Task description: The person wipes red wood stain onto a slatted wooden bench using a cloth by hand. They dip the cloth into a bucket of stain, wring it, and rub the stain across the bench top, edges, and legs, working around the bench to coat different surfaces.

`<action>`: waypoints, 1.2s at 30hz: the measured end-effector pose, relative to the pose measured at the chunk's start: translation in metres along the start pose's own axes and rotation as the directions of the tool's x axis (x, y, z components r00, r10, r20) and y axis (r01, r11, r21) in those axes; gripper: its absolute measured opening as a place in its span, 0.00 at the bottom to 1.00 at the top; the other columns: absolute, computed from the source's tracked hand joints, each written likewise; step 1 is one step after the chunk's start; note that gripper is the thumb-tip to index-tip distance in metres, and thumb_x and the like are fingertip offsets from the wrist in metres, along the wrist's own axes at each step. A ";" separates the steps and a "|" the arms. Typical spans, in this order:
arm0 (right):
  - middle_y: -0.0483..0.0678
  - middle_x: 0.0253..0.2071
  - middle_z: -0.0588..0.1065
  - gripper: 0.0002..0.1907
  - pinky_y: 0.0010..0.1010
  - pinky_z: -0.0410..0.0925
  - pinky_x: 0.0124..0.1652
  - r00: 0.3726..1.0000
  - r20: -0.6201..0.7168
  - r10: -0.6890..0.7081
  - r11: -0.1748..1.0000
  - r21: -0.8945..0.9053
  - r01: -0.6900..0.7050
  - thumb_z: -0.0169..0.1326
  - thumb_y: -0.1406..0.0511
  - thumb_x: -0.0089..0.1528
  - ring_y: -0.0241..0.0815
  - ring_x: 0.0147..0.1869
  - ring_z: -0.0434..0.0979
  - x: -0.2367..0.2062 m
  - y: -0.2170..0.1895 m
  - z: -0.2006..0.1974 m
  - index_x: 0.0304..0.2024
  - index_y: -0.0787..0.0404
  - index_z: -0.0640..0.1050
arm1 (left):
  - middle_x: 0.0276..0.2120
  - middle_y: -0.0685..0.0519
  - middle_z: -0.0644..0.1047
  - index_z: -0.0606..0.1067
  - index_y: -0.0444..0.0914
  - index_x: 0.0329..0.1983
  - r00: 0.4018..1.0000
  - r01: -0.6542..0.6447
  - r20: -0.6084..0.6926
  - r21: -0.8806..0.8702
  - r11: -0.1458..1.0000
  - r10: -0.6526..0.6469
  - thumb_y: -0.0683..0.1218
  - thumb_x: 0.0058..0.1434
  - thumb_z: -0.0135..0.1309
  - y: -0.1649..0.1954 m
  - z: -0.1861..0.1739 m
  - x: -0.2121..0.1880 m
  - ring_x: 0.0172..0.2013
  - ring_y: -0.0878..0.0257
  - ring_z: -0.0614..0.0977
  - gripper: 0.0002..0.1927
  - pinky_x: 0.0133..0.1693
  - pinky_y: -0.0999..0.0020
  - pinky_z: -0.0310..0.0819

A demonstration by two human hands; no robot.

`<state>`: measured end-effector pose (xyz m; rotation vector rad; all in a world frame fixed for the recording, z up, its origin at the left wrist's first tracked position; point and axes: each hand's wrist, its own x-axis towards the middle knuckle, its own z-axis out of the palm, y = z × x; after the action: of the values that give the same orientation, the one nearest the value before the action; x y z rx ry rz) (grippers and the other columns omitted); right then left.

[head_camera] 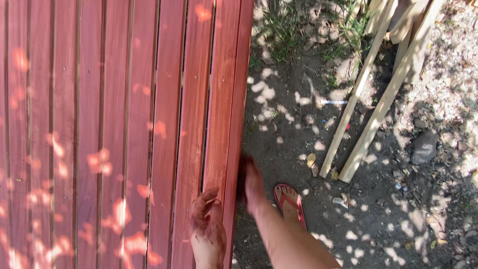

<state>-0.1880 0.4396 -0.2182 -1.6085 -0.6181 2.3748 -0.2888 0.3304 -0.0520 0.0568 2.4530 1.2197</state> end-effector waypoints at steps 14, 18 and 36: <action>0.57 0.48 0.75 0.22 0.47 0.71 0.51 0.975 0.018 -0.220 0.952 -0.213 0.219 0.41 0.56 0.65 0.48 0.49 0.76 0.061 -0.115 0.028 0.57 0.57 0.73 | 0.60 0.43 0.65 0.68 0.36 0.63 0.993 -0.032 0.113 0.067 0.997 0.024 0.47 0.67 0.43 0.010 0.004 0.015 0.61 0.52 0.64 0.22 0.59 0.61 0.61; 0.54 0.46 0.71 0.19 0.46 0.70 0.33 0.828 0.222 -0.515 0.854 0.046 0.519 0.47 0.58 0.67 0.48 0.43 0.75 0.092 -0.198 0.059 0.57 0.60 0.70 | 0.63 0.43 0.62 0.66 0.36 0.65 0.974 -0.052 0.224 0.077 0.996 0.034 0.49 0.68 0.42 0.005 0.024 0.003 0.64 0.50 0.61 0.24 0.61 0.59 0.58; 0.61 0.57 0.75 0.32 0.50 0.71 0.58 0.996 0.055 0.075 0.957 0.277 -0.088 0.41 0.48 0.66 0.56 0.60 0.76 -0.052 0.022 -0.004 0.61 0.63 0.72 | 0.75 0.40 0.48 0.58 0.38 0.74 0.928 -0.091 0.372 0.179 0.980 0.019 0.57 0.71 0.37 0.009 0.032 0.010 0.74 0.45 0.47 0.32 0.67 0.53 0.47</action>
<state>-0.1633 0.4007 -0.1858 -1.4882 -0.2128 2.4304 -0.2875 0.3620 -0.0658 0.3779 2.2371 0.8903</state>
